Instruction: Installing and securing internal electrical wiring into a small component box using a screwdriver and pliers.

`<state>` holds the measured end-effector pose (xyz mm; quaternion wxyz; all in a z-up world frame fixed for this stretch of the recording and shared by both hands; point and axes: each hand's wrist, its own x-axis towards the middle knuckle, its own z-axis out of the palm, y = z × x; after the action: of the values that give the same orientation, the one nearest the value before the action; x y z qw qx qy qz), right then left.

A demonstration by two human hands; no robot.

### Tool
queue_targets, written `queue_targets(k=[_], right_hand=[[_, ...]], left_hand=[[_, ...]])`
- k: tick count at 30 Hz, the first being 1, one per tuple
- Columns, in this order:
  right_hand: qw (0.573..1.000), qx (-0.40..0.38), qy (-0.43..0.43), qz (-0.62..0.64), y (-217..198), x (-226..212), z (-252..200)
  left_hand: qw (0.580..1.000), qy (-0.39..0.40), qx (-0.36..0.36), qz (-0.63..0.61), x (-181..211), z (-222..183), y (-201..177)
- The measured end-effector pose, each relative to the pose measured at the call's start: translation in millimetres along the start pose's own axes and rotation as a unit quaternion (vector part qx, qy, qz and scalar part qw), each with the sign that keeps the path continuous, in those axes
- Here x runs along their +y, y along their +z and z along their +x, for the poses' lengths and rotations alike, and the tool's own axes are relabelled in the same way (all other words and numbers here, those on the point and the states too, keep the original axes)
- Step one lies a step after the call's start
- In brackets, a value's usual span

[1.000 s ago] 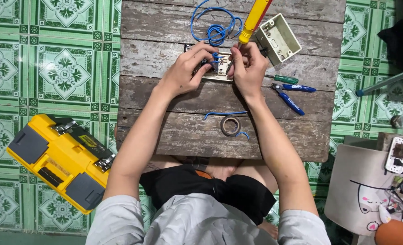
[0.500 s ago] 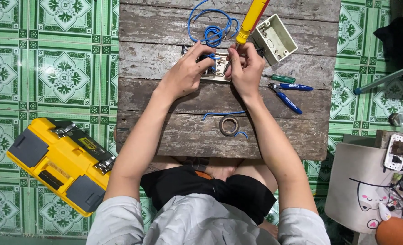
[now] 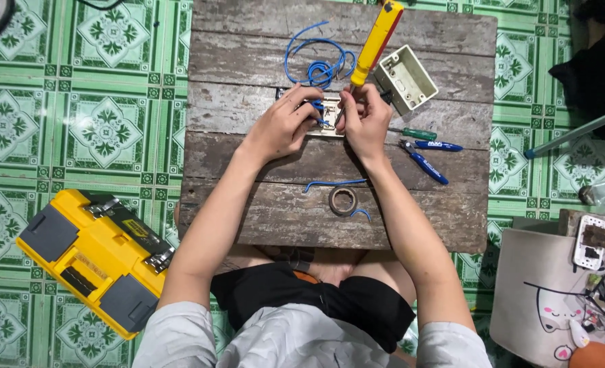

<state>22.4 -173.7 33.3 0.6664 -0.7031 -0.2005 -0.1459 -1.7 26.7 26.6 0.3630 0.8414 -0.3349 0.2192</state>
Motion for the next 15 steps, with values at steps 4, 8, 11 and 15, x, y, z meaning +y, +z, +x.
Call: queue_targets(k=[4, 8, 11, 15], right_hand=[[1.0, 0.0, 0.0, 0.0, 1, 3, 0], [1.0, 0.006, 0.005, 0.002, 2, 11, 0], [1.0, 0.017, 0.011, 0.006, 3, 9, 1], [0.999, 0.032, 0.001, -0.002, 4, 1, -1]], left_hand=[[0.999, 0.013, 0.031, -0.043, -3, 0, 4], [0.998, 0.03, 0.054, -0.034, 4, 9, -4], [0.997, 0.014, 0.054, -0.047, 6, 9, -7], [0.984, -0.057, 0.058, -0.155, 5, 6, -4]])
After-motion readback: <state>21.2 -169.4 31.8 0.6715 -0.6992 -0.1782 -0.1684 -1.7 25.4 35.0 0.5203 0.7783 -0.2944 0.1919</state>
